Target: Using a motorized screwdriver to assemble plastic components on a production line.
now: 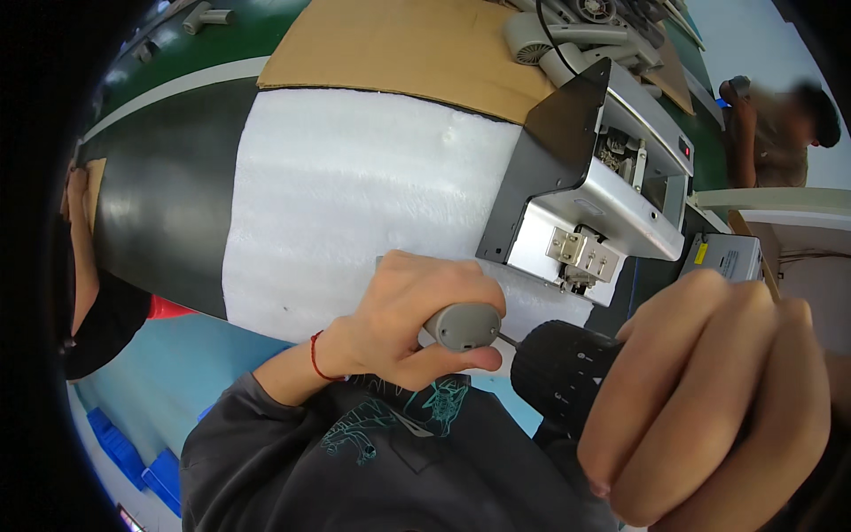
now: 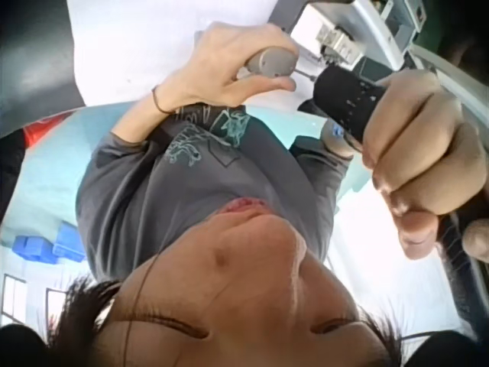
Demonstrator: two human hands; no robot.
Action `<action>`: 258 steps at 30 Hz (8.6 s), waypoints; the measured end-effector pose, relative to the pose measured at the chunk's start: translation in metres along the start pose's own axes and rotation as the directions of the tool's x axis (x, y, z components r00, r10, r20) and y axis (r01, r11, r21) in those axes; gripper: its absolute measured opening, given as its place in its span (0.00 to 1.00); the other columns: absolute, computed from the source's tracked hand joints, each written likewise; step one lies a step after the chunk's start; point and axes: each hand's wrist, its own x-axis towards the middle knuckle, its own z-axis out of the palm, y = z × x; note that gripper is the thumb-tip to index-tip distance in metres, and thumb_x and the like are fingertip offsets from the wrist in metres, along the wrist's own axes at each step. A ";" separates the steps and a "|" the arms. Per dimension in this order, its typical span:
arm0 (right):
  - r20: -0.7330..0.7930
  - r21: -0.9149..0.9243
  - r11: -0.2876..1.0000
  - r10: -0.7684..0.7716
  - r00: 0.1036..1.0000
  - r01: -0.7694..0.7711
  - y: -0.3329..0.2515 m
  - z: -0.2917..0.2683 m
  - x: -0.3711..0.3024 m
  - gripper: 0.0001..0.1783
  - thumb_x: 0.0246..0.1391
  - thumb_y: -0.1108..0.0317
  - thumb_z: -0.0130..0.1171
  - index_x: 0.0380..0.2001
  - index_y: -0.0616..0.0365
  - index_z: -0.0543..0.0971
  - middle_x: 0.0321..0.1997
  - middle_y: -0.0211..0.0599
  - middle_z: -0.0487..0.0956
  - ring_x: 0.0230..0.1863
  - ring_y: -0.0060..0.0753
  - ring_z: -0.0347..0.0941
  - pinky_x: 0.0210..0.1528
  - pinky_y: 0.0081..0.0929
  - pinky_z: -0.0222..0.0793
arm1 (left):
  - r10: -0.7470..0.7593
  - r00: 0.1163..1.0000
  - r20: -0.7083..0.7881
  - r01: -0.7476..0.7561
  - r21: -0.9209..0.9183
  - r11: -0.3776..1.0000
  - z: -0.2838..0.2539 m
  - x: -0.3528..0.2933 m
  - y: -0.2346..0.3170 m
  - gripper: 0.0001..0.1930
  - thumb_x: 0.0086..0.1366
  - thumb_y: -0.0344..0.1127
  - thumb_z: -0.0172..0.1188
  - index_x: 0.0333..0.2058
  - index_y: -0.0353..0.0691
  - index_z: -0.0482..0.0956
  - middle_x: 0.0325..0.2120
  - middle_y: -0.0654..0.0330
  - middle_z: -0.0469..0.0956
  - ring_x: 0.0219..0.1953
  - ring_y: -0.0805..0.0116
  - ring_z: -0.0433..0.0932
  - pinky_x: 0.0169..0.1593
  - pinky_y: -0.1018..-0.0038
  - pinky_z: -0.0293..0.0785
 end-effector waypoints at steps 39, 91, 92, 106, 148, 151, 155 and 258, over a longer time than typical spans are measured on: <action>-0.605 -0.531 0.787 -0.093 0.791 -0.314 0.015 0.004 -0.070 0.21 0.44 0.79 0.52 0.43 0.52 0.61 0.15 0.28 0.65 0.13 0.24 0.60 0.17 0.25 0.61 | -0.028 1.000 -0.008 0.027 -0.026 0.999 -0.007 -0.002 -0.002 0.18 0.51 0.49 0.67 0.27 0.39 0.74 0.18 0.64 0.72 0.16 0.69 0.70 0.20 0.79 0.63; -0.672 -0.401 0.895 -0.144 0.726 -0.194 -0.020 0.065 -0.033 0.24 0.39 0.70 0.64 0.40 0.58 0.64 0.17 0.23 0.70 0.17 0.10 0.69 0.26 0.04 0.69 | -0.040 0.999 0.009 0.040 0.060 0.997 -0.008 -0.005 0.000 0.17 0.48 0.43 0.67 0.31 0.38 0.73 0.22 0.59 0.73 0.22 0.59 0.74 0.24 0.72 0.69; -0.670 -0.405 0.896 -0.154 0.726 -0.183 -0.021 0.064 -0.035 0.24 0.39 0.70 0.64 0.40 0.58 0.64 0.17 0.23 0.70 0.17 0.09 0.69 0.26 0.04 0.69 | -0.080 0.997 0.023 0.078 0.061 0.995 -0.010 -0.004 0.002 0.17 0.49 0.42 0.66 0.31 0.39 0.73 0.22 0.59 0.74 0.22 0.60 0.74 0.24 0.73 0.69; -0.651 -0.598 0.801 -0.465 0.599 -0.028 0.006 0.011 -0.076 0.23 0.46 0.73 0.53 0.47 0.55 0.62 0.14 0.24 0.63 0.12 0.18 0.57 0.17 0.18 0.57 | -0.593 0.802 -0.076 0.056 0.997 -0.053 -0.306 0.133 -0.107 0.15 0.56 0.41 0.56 0.39 0.39 0.73 0.34 0.50 0.77 0.40 0.49 0.74 0.43 0.61 0.70; -0.480 -0.413 0.882 -0.421 0.769 0.225 0.000 0.041 -0.019 0.15 0.40 0.75 0.56 0.34 0.57 0.66 0.12 0.19 0.66 0.12 0.10 0.64 0.18 0.08 0.64 | -0.340 0.931 0.136 0.356 -0.124 0.926 -0.031 0.003 0.012 0.14 0.55 0.40 0.60 0.34 0.38 0.73 0.23 0.62 0.73 0.21 0.74 0.70 0.27 0.80 0.65; -0.498 -0.356 0.915 -0.356 0.790 0.188 -0.001 0.041 -0.012 0.12 0.40 0.73 0.58 0.30 0.58 0.68 0.12 0.17 0.67 0.12 0.06 0.66 0.19 0.06 0.64 | -0.116 0.993 0.025 0.119 -0.113 0.987 -0.024 -0.001 0.004 0.13 0.52 0.36 0.65 0.34 0.40 0.73 0.19 0.59 0.71 0.17 0.65 0.69 0.23 0.77 0.64; -0.503 -0.368 0.921 -0.312 0.806 0.126 0.020 0.034 0.003 0.12 0.41 0.73 0.57 0.31 0.59 0.68 0.12 0.17 0.67 0.12 0.06 0.66 0.19 0.06 0.64 | -0.060 0.998 0.012 0.061 -0.120 0.991 -0.022 -0.004 0.000 0.15 0.50 0.38 0.67 0.34 0.40 0.73 0.20 0.59 0.73 0.17 0.62 0.71 0.21 0.76 0.64; -0.681 -0.487 0.853 -0.504 0.531 0.186 -0.002 0.016 -0.059 0.28 0.45 0.76 0.56 0.51 0.54 0.61 0.15 0.24 0.64 0.12 0.17 0.59 0.17 0.15 0.61 | -0.383 0.924 0.022 0.102 0.948 0.302 -0.204 0.098 -0.051 0.15 0.56 0.48 0.59 0.37 0.45 0.74 0.24 0.54 0.77 0.29 0.53 0.76 0.30 0.64 0.70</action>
